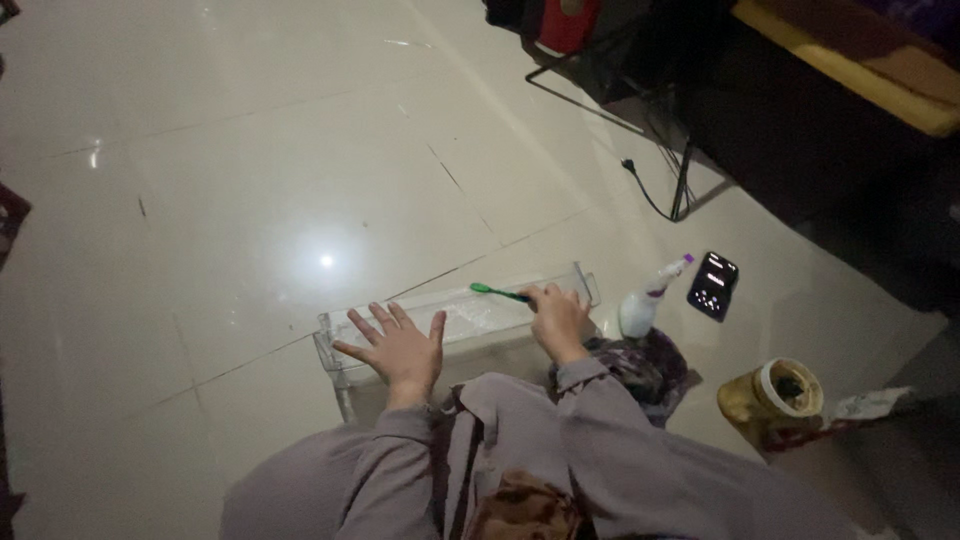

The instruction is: The person scrubs a clear plastic tray with a green toothbrush, sprays it with a cleaning solution, and wipes it with a cloth. The person repeats the scrubbing and wiping steps multiple times.

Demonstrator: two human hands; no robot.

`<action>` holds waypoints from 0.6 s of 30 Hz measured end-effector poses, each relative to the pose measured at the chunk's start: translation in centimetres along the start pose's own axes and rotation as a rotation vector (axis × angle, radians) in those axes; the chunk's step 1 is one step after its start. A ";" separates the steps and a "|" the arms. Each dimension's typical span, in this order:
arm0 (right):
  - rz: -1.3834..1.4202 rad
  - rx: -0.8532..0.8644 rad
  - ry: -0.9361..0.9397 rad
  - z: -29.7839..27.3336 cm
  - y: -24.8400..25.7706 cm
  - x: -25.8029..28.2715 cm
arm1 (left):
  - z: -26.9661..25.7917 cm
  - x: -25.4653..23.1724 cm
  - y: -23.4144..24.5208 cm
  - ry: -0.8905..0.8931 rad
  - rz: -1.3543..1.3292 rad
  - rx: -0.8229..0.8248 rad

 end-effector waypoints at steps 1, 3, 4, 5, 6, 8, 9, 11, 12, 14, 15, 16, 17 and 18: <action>0.023 -0.039 -0.002 -0.1 0.4 -0.9 | 0.0 0.1 -0.2 -0.003 -0.004 -0.003; 0.063 -0.119 0.001 0.3 2.4 -3.7 | 0.0 0.2 -0.4 -0.005 0.000 0.003; 0.022 -0.167 -0.053 0.2 4.1 -6.1 | 0.2 0.2 -0.4 -0.003 -0.001 0.004; -0.018 -0.215 -0.108 0.1 5.5 -7.8 | 0.2 0.2 -0.3 -0.002 0.001 -0.006; -0.096 -0.277 -0.147 -0.2 6.7 -8.5 | 0.2 0.2 -0.2 -0.002 0.002 -0.016; -0.251 -0.403 -0.225 -1.4 9.5 -9.6 | 0.1 0.1 -0.2 0.000 0.010 -0.011; -0.237 -0.365 -0.216 -1.5 9.5 -9.3 | 0.1 0.0 -0.3 0.001 0.018 0.004; -0.207 -0.291 -0.197 -1.5 8.8 -8.1 | 0.3 -0.2 -0.3 0.000 0.034 0.027; -0.170 -0.270 -0.162 -1.7 8.4 -7.4 | 0.3 -0.2 -0.4 -0.002 0.042 0.039; -0.095 -0.226 -0.092 -2.0 7.3 -6.2 | 0.2 -0.3 -0.5 -0.004 0.040 0.036; -0.082 -0.245 -0.138 -2.1 7.3 -6.7 | 0.2 -0.3 -0.5 -0.003 0.030 0.021; -0.068 -0.266 -0.185 -2.2 7.4 -7.2 | 0.2 -0.2 -0.4 -0.003 0.020 0.006; -0.055 -0.287 -0.231 -2.3 7.4 -7.8 | 0.2 -0.2 -0.5 -0.006 0.018 0.009; -0.022 -0.248 -0.208 -1.9 6.5 -7.5 | 0.2 -0.2 -0.5 -0.008 0.014 0.012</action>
Point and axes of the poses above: each hand's wrist, its own z-axis towards the middle knuckle, its own y-axis out of the back of the hand, x = y × z, the point moved 9 cm from there along z, towards the middle knuckle, and after that the axes turned 7 degrees about z, right-handed, at the moved point
